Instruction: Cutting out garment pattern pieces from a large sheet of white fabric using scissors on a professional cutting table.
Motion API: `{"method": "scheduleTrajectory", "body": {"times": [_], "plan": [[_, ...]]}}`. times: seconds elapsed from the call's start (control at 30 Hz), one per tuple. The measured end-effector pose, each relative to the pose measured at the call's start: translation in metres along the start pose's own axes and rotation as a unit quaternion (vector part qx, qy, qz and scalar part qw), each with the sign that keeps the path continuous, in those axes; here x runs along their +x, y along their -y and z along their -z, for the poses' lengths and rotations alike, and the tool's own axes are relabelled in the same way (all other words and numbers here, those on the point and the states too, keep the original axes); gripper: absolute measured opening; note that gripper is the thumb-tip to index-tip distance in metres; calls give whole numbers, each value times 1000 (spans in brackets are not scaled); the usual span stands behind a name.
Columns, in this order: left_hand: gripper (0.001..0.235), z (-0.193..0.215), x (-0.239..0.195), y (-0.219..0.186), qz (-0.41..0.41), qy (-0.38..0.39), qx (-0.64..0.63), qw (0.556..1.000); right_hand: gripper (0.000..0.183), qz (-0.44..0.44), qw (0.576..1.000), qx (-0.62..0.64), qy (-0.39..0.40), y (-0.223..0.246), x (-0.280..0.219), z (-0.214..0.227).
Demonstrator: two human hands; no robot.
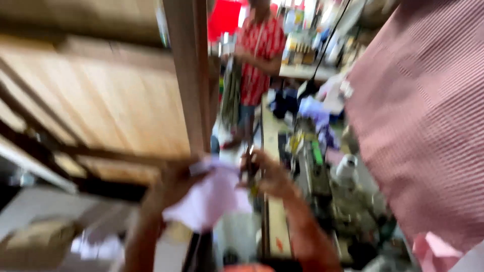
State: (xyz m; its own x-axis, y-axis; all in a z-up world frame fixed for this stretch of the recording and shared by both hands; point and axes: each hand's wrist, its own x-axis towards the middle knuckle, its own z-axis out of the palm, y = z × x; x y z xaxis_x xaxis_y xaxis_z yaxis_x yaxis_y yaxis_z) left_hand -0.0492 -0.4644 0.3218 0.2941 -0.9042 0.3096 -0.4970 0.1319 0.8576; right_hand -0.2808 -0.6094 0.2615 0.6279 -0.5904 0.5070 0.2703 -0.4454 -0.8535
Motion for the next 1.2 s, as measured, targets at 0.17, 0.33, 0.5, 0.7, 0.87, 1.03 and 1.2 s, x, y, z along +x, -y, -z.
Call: {"method": "scheduleTrajectory", "body": {"times": [0.17, 0.33, 0.5, 0.7, 0.87, 1.03, 1.2], "plan": [[8, 27, 27, -18, -21, 16, -61, 998, 66, -48, 998, 9, 47, 26, 9, 21], [6, 41, 38, -38, -44, 9, -86, 995, 71, -40, 999, 21, 28, -4, 11, 19], [5, 49, 37, -47, -69, 4, -103, 992, 73, -46, 998, 29, -11, -15, 21, 7], [5, 57, 30, -40, -61, 1, -122, 991, 74, -44, 997, 66, -5, -36, 29, -20], [4, 68, 21, -17, -63, -14, -127, 990, 72, -119, 973, 199, -11, -86, 14, -45], [18, 91, -4, 18, -24, -57, -142, 988, 51, -71, 983, 169, -18, -56, 12, -49], [7, 95, -8, 35, -26, -93, -163, 982, 55, -73, 991, 85, -69, -46, 7, -59]]}}
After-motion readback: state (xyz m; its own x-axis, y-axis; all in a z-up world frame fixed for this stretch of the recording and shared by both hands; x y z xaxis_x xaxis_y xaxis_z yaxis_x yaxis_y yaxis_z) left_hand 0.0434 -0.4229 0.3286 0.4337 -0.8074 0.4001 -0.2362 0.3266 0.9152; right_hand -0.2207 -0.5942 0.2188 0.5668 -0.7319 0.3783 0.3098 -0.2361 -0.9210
